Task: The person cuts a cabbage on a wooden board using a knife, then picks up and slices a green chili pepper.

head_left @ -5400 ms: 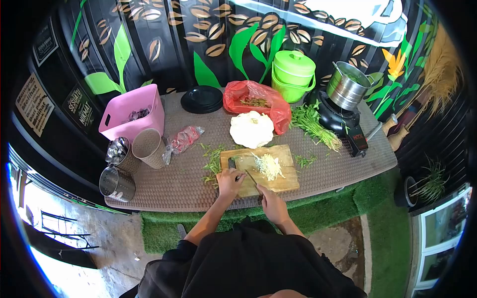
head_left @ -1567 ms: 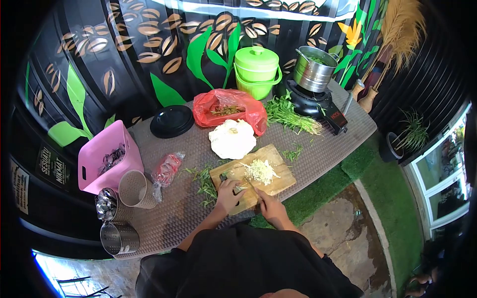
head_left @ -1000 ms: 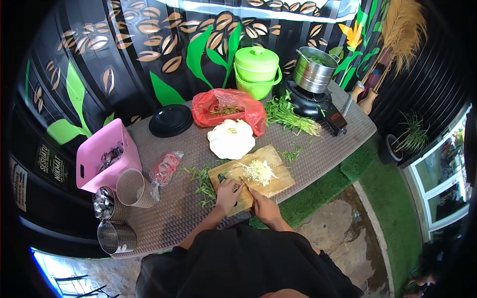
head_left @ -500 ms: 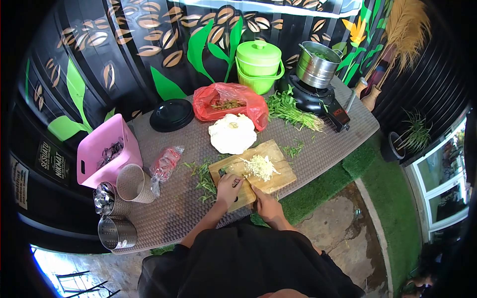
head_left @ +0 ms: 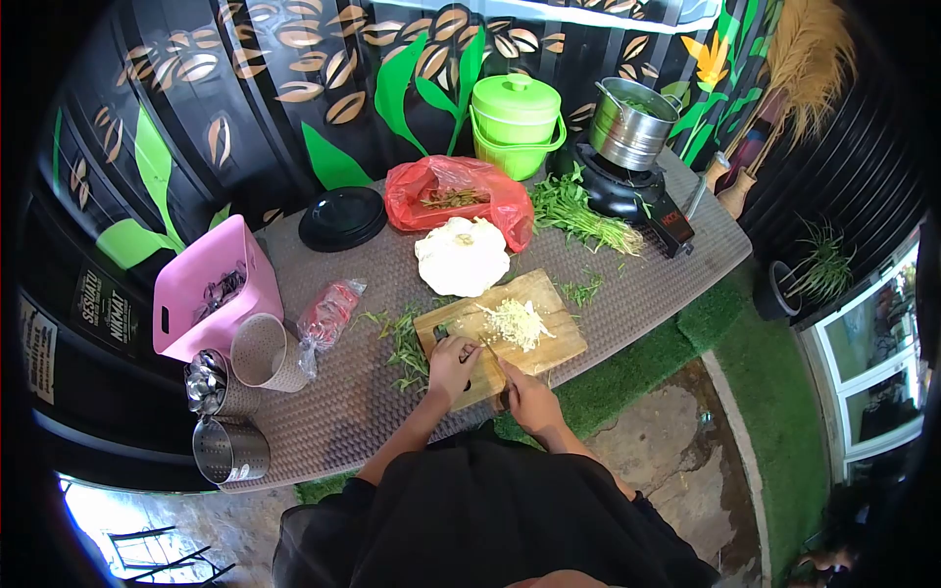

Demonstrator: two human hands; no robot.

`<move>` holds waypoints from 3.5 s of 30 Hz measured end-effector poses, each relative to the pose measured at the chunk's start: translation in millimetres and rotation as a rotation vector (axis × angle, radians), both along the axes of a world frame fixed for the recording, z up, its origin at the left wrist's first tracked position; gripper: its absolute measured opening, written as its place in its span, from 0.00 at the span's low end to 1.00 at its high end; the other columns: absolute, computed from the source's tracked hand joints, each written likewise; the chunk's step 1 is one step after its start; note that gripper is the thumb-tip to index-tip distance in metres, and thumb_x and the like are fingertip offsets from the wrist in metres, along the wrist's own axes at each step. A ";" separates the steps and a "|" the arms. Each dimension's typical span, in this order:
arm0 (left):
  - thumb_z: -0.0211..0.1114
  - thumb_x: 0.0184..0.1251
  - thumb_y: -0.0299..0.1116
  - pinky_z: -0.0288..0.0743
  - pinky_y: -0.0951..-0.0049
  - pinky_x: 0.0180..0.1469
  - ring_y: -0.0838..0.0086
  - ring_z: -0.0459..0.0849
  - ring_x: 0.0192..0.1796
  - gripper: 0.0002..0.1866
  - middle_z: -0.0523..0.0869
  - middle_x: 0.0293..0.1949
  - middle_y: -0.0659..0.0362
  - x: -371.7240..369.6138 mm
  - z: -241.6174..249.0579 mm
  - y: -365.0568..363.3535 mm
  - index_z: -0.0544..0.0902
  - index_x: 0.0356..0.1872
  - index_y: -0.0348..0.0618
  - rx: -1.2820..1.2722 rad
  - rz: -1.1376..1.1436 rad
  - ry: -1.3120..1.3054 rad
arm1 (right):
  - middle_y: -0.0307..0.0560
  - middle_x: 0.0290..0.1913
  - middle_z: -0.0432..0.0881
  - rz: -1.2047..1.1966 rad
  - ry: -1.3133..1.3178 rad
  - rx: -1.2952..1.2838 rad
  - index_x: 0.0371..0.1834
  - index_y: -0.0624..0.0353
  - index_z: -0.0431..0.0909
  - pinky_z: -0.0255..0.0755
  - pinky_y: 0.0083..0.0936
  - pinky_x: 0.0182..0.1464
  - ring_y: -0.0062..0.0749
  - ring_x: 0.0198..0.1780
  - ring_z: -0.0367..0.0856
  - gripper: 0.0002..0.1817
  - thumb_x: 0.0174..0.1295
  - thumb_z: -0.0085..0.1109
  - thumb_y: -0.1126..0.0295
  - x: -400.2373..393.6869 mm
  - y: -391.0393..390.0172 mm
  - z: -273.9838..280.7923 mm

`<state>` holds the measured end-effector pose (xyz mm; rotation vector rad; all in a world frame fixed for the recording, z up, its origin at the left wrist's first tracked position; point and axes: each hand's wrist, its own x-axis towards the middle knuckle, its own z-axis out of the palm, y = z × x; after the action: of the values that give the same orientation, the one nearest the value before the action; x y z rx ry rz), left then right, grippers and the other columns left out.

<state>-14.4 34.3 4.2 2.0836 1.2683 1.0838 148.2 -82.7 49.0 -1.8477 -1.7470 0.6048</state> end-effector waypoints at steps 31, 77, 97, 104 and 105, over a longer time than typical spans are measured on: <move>0.73 0.58 0.27 0.78 0.66 0.41 0.65 0.83 0.35 0.05 0.84 0.31 0.58 -0.8 1.2 -0.8 0.86 0.34 0.41 0.058 -0.020 0.012 | 0.59 0.42 0.84 -0.013 0.002 0.008 0.75 0.38 0.66 0.78 0.50 0.42 0.59 0.40 0.84 0.29 0.70 0.50 0.69 -2.4 12.9 5.2; 0.75 0.56 0.25 0.78 0.68 0.40 0.68 0.82 0.34 0.07 0.81 0.34 0.57 3.1 -5.8 -0.8 0.85 0.34 0.42 0.062 0.039 -0.054 | 0.61 0.44 0.84 0.018 0.009 -0.032 0.75 0.38 0.66 0.78 0.49 0.44 0.60 0.43 0.84 0.29 0.69 0.52 0.70 2.3 1.5 3.1; 0.77 0.56 0.33 0.77 0.59 0.47 0.59 0.82 0.42 0.10 0.81 0.37 0.56 -4.0 1.5 -6.2 0.87 0.36 0.41 0.199 0.043 0.126 | 0.59 0.44 0.84 0.009 0.004 0.017 0.76 0.33 0.64 0.79 0.51 0.42 0.59 0.40 0.85 0.30 0.70 0.51 0.69 3.1 3.3 4.9; 0.76 0.57 0.30 0.78 0.61 0.49 0.58 0.83 0.46 0.11 0.83 0.40 0.54 -10.1 -0.3 -8.6 0.88 0.40 0.41 0.137 0.024 0.042 | 0.57 0.43 0.84 0.038 -0.026 -0.015 0.76 0.31 0.62 0.79 0.49 0.41 0.57 0.39 0.85 0.31 0.70 0.51 0.69 0.5 0.2 -2.0; 0.76 0.57 0.30 0.78 0.61 0.49 0.58 0.83 0.46 0.11 0.83 0.40 0.54 -10.2 -1.7 -8.4 0.88 0.40 0.41 0.136 0.025 0.042 | 0.57 0.43 0.84 0.048 -0.033 -0.011 0.77 0.32 0.62 0.78 0.49 0.40 0.57 0.39 0.85 0.31 0.70 0.51 0.69 -0.2 0.8 -0.6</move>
<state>-24.6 25.9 2.5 2.2063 1.2754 1.1734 148.0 -82.0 48.4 -1.8375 -1.8176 0.6066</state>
